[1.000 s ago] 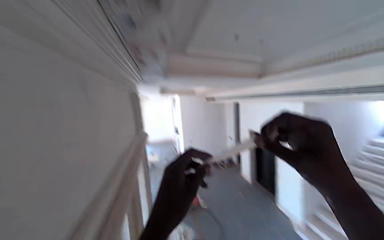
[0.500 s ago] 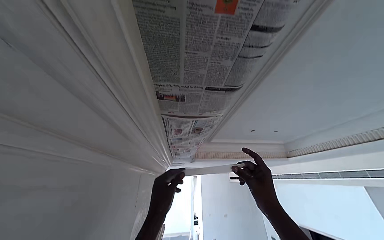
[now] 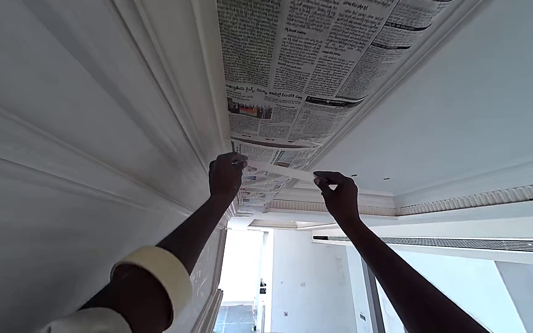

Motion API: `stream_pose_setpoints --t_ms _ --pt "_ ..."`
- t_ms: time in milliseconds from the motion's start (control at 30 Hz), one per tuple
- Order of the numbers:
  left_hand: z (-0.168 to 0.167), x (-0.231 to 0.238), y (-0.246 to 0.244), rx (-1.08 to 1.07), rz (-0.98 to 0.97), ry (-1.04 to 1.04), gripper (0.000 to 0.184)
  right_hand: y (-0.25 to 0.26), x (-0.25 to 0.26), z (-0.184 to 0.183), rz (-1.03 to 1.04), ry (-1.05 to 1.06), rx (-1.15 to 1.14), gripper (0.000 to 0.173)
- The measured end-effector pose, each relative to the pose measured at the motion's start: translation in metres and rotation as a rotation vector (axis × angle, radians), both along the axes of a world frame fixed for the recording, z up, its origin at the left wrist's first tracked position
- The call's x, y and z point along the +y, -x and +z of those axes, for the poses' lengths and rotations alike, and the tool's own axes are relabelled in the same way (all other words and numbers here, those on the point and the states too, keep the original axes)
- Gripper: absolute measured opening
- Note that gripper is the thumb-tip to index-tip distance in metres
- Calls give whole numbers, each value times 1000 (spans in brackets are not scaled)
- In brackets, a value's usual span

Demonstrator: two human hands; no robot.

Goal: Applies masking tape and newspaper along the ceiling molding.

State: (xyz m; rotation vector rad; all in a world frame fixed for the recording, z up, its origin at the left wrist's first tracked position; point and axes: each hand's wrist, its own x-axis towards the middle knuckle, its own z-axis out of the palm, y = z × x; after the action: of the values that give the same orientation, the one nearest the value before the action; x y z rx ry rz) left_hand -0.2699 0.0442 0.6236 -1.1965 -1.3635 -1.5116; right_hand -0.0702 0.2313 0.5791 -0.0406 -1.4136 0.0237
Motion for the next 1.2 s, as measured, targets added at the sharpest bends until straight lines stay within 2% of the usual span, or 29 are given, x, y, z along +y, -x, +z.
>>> stream_pose_setpoints --t_ms 167,500,700,1000,1200 --pt "23 -9 -19 -98 269 -79 27 10 -11 37 -102 120 18 12" --pt "33 -17 -7 -101 451 -32 29 24 -24 76 -103 295 -54 12" --pt "33 -18 -9 -113 448 -43 32 23 -27 84 -105 294 -17 12" --pt "40 -15 -24 -254 410 -68 31 20 -25 89 -84 304 -14 12" --pt "37 -12 -15 -200 405 -82 31 18 -26 87 -111 291 -12 13"
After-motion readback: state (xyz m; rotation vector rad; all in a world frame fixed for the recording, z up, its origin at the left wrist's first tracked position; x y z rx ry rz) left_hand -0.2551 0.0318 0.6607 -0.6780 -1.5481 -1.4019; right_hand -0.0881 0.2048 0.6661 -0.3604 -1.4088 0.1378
